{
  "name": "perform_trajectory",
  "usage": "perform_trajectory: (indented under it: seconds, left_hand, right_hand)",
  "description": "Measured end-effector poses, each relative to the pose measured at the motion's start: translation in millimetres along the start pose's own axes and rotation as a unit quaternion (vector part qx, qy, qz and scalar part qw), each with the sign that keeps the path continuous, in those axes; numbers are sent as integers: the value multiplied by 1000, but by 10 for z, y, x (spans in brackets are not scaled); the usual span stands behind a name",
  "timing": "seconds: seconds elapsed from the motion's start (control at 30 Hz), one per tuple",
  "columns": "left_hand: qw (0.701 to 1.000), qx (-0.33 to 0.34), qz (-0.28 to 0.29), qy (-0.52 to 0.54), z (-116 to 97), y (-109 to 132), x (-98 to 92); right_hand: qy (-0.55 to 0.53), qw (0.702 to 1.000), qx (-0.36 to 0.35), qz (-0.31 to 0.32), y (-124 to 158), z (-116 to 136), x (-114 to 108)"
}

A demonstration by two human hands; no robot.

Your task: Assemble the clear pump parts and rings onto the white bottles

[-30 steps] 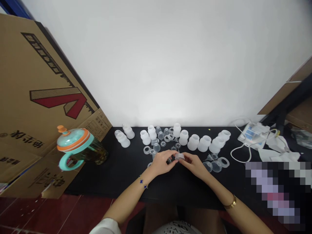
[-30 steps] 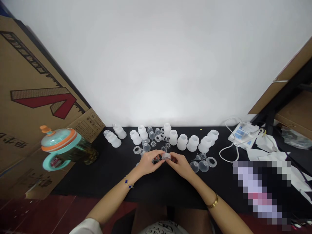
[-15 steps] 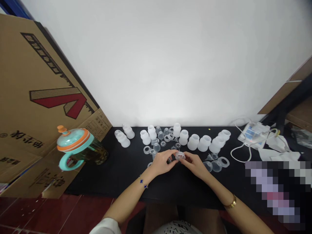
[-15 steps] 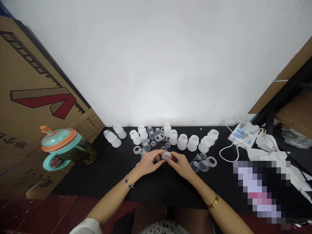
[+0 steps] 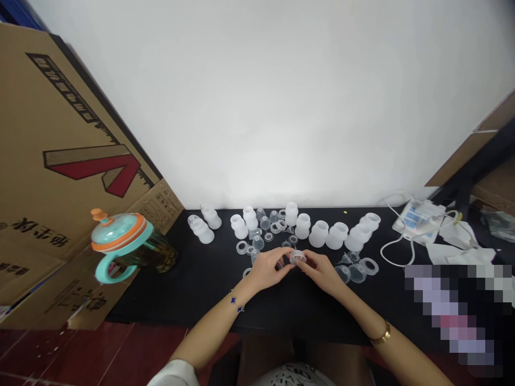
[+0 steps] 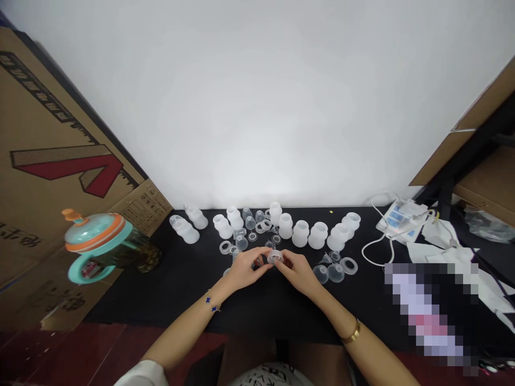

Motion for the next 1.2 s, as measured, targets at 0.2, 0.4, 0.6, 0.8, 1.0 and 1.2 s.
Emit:
perform_trajectory:
  seconds: [0.2, 0.4, 0.6, 0.8, 1.0, 1.2]
  left_hand:
    - [1000, 6, -3, -4, -2, 6, 3]
    - [1000, 10, -4, -4, -4, 11, 5]
    - [1000, 16, -10, -3, -4, 13, 8]
    - [1000, 20, -11, 0, -32, 10, -8]
    - [1000, 21, -7, -2, -27, 17, -6]
    - [1000, 20, -12, 1, -13, 24, 3]
  right_hand:
    - [8, 1000, -4, -6, 4, 14, -3]
    - [10, 1000, -4, -9, 3, -8, 6]
    - [20, 1000, -5, -8, 3, 16, 2]
    - [31, 999, -17, -16, 5, 5, 0]
    - [32, 999, -19, -14, -1, -16, 5]
    - [40, 999, -15, -16, 0, -3, 4]
Point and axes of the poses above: each hand's wrist, its own y-axis away from the middle knuckle, its own x-axis out of the palm, z = x × y, the point moved 4 cm from there along -y, towards the middle knuckle, and after that the axes turned 14 degrees about -z, right-handed, at the moved point
